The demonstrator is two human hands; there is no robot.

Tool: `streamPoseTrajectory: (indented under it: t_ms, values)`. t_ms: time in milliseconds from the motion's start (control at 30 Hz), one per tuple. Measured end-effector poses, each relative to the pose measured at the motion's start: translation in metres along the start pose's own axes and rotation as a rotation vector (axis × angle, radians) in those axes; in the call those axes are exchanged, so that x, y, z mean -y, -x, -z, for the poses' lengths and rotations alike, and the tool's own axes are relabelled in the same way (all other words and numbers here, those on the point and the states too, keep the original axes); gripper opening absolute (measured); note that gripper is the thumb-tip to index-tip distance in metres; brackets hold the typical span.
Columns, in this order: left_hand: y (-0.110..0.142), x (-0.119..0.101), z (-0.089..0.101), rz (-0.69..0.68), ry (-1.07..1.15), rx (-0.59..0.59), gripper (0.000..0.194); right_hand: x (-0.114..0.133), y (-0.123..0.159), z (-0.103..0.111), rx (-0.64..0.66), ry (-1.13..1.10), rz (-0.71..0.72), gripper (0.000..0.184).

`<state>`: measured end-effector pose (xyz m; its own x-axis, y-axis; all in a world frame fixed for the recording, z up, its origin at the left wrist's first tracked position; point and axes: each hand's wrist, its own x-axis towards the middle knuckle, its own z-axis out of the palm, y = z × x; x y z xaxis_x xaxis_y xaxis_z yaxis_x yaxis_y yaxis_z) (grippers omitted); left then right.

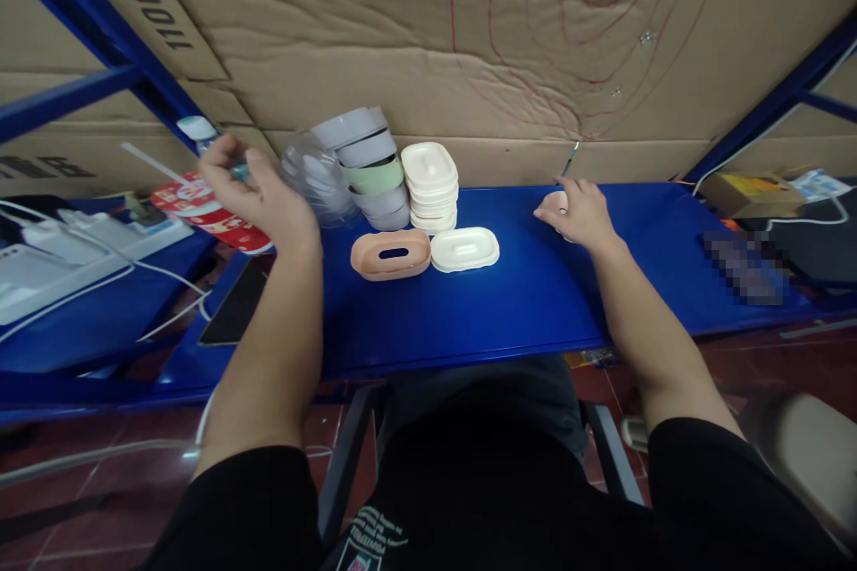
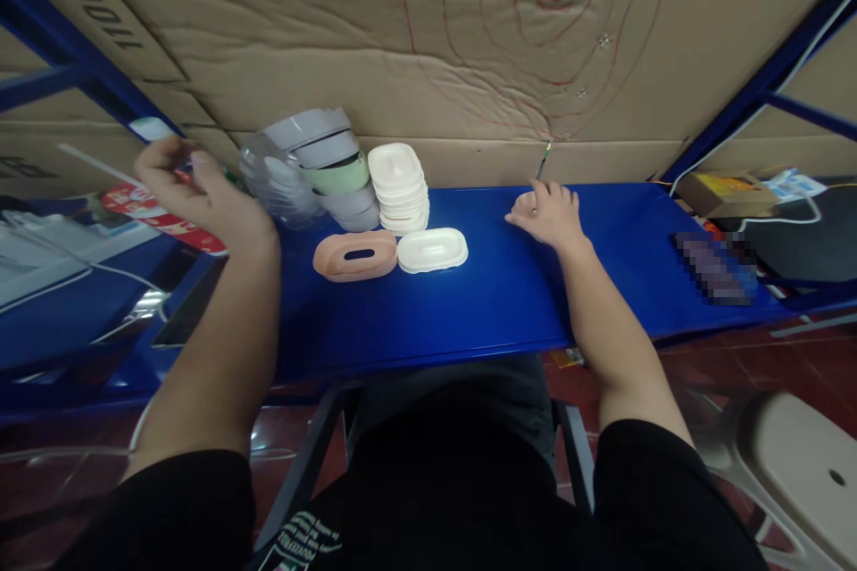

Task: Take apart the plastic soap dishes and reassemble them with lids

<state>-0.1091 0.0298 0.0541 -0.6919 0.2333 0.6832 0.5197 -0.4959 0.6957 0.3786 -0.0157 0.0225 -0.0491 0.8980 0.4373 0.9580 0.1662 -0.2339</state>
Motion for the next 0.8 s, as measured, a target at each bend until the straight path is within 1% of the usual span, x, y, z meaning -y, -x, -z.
streamPoseTrajectory:
  t_ms: [67,100,167,200,267,333,400,433,500,600,633,700,767,800]
  values:
    - [0.012,-0.010,0.002,-0.126,0.093,0.029,0.021,-0.019,-0.002,-0.001,0.113,0.101,-0.147,0.101]
    - [0.020,-0.016,0.003,-0.191,0.121,0.065,0.018,-0.026,-0.002,-0.002,0.181,0.121,-0.205,0.101]
    - [0.037,-0.027,0.006,-0.321,0.129,0.170,0.016,-0.034,-0.004,-0.004,0.297,0.117,-0.263,0.090]
    - [0.046,-0.032,0.008,-0.391,0.126,0.232,0.017,-0.034,-0.005,-0.006,0.334,0.101,-0.254,0.084]
    - [0.063,-0.042,0.011,-0.529,0.120,0.400,0.019,-0.030,-0.007,-0.008,0.360,0.048,-0.161,0.078]
    - [0.077,-0.051,0.015,-0.635,0.091,0.645,0.022,-0.020,-0.008,-0.010,0.358,-0.033,-0.025,0.082]
    - [0.088,-0.059,0.018,-0.685,0.017,0.890,0.024,-0.010,-0.007,-0.009,0.360,-0.113,0.084,0.087]
    - [0.091,-0.063,0.019,-0.694,-0.026,0.986,0.026,-0.005,-0.006,-0.008,0.361,-0.144,0.123,0.088]
    - [0.097,-0.070,0.021,-0.686,-0.103,1.116,0.031,0.006,-0.002,-0.004,0.342,-0.201,0.171,0.093]
    - [0.102,-0.078,0.022,-0.589,-0.196,1.198,0.041,0.023,0.005,0.003,0.282,-0.346,0.211,0.102]
    - [0.104,-0.080,0.022,-0.536,-0.219,1.215,0.048,0.031,0.008,0.005,0.275,-0.409,0.243,0.104]
    - [0.108,-0.084,0.021,-0.430,-0.228,1.263,0.069,0.048,0.014,0.007,0.282,-0.524,0.369,0.105]
    - [0.112,-0.086,0.021,-0.365,-0.179,1.345,0.091,0.065,0.021,0.008,0.304,-0.589,0.507,0.105]
    - [0.113,-0.087,0.022,-0.350,-0.142,1.394,0.098,0.073,0.024,0.008,0.322,-0.600,0.557,0.104]
